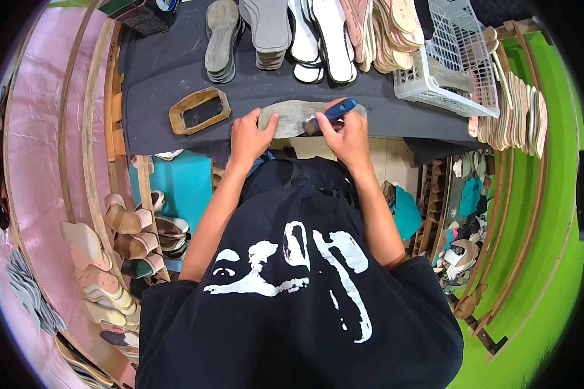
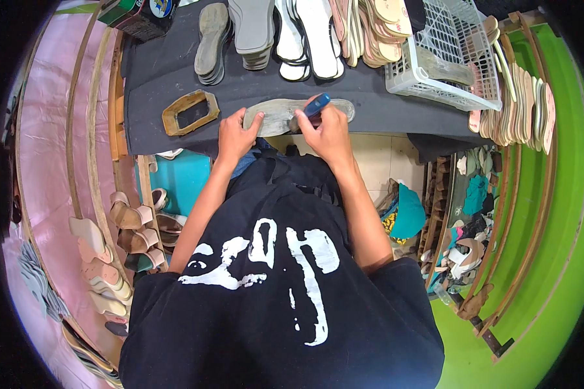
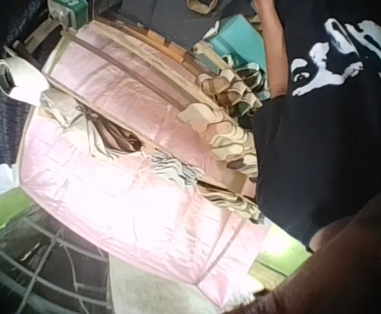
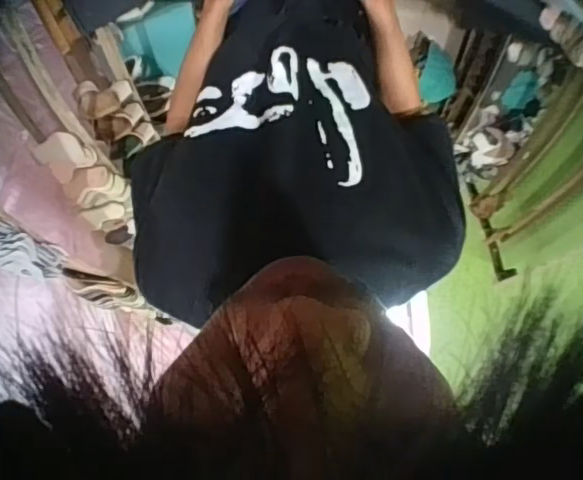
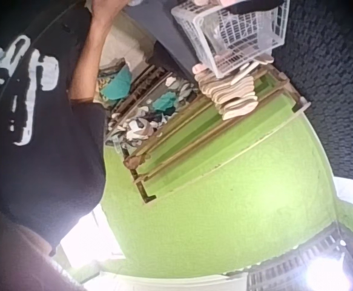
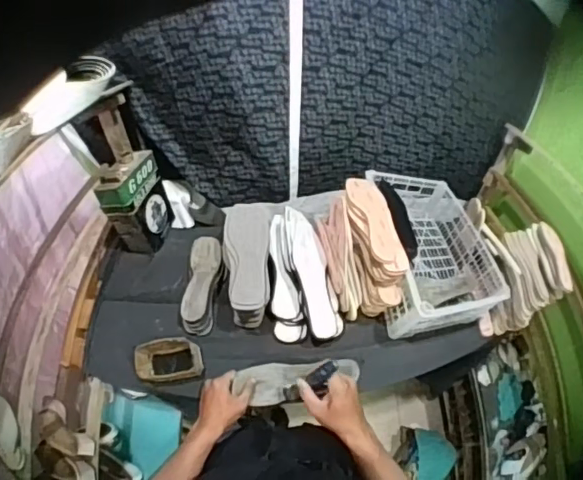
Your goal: Applying adhesive to shoe insoles or components using a small brush.
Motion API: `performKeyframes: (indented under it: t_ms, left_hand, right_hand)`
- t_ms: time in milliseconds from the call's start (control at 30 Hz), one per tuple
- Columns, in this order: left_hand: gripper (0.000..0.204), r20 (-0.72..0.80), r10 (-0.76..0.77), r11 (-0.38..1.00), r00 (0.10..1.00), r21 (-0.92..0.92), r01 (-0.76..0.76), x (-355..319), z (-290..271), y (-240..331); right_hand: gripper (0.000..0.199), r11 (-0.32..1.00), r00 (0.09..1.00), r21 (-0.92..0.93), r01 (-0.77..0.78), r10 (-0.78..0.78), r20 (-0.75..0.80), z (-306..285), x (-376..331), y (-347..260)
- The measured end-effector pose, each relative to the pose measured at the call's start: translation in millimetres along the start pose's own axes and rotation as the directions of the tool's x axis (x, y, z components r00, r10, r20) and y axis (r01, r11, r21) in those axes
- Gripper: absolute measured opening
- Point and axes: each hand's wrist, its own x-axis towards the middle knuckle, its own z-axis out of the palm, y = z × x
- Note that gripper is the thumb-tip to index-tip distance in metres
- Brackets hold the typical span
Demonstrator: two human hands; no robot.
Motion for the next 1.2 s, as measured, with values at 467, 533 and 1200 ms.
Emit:
performKeyframes:
  t_ms: [467,533,1200]
  left_hand:
    - [0.046,0.019,-0.086,0.993,0.996,-0.082,0.087,2,-3,5]
    - [0.047,0.019,-0.083,0.995,0.996,-0.062,0.084,4,-2,2]
    - [0.051,0.085,-0.168,0.976,0.982,-0.129,0.178,0,-10,19]
  right_hand:
    - [0.019,0.989,0.889,0.058,-0.136,0.148,-0.434,-15,-11,3]
    - [0.020,0.979,0.940,0.180,-0.096,0.148,-0.307,4,-16,6]
    - [0.015,0.953,0.957,-0.271,0.138,-0.199,-0.210,-6,-20,4]
